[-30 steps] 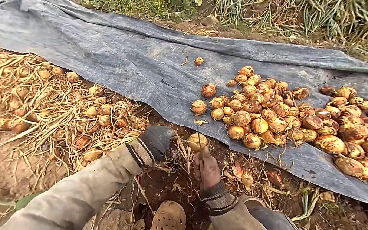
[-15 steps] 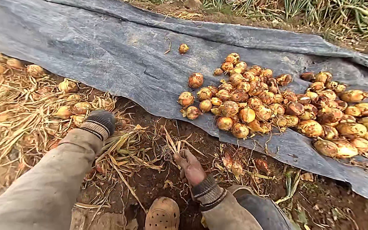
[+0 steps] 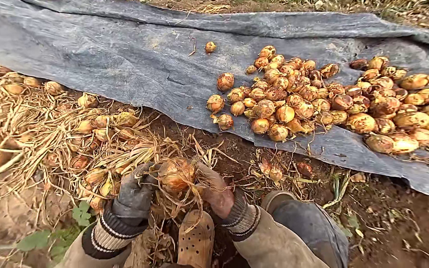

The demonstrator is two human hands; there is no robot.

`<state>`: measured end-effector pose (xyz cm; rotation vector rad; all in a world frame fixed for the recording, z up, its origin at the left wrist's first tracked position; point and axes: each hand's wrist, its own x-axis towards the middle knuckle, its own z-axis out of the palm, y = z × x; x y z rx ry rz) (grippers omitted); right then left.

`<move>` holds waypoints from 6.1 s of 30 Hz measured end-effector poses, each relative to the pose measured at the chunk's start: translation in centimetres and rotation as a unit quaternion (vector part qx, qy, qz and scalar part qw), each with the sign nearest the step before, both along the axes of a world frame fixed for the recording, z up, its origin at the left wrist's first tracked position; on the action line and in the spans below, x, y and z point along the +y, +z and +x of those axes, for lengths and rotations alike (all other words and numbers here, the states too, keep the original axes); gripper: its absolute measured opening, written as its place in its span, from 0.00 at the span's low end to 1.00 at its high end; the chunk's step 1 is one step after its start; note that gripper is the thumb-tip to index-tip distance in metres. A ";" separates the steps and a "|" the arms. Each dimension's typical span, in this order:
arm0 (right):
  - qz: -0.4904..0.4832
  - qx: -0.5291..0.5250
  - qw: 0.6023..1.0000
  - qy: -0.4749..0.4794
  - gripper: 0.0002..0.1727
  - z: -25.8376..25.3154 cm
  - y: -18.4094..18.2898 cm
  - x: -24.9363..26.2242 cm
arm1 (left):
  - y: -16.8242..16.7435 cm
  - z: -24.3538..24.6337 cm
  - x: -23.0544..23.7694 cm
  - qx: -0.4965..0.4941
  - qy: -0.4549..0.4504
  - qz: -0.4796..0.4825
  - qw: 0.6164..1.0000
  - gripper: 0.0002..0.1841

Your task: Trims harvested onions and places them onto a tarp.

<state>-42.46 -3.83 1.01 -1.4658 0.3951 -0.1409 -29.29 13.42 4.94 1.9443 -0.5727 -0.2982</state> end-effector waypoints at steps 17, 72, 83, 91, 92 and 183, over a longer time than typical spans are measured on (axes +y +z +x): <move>-0.009 0.057 0.994 -0.096 0.34 -0.1 -3.3 0.5 | -2.1 5.9 0.7 -0.173 0.024 0.201 0.964 0.20; 0.020 -0.020 0.999 0.021 0.49 -0.2 -1.2 0.6 | -2.9 0.6 3.0 -0.033 -0.153 -0.076 0.985 0.09; -0.107 0.052 0.991 -0.054 0.39 0.6 -2.5 -0.2 | -4.9 2.5 0.5 -0.117 -0.130 -0.014 0.985 0.23; -0.111 0.286 0.948 0.088 0.43 1.5 -4.8 -1.4 | -5.5 4.4 -1.3 -0.155 -0.089 0.134 0.975 0.17; -0.102 0.300 0.942 0.110 0.43 2.0 -5.1 -1.2 | -5.4 4.2 -1.9 -0.189 -0.163 0.125 0.960 0.15; -0.379 0.445 0.811 0.033 0.51 5.0 -7.1 -10.8 | -13.4 -1.6 3.2 -0.159 -0.304 0.453 0.823 0.30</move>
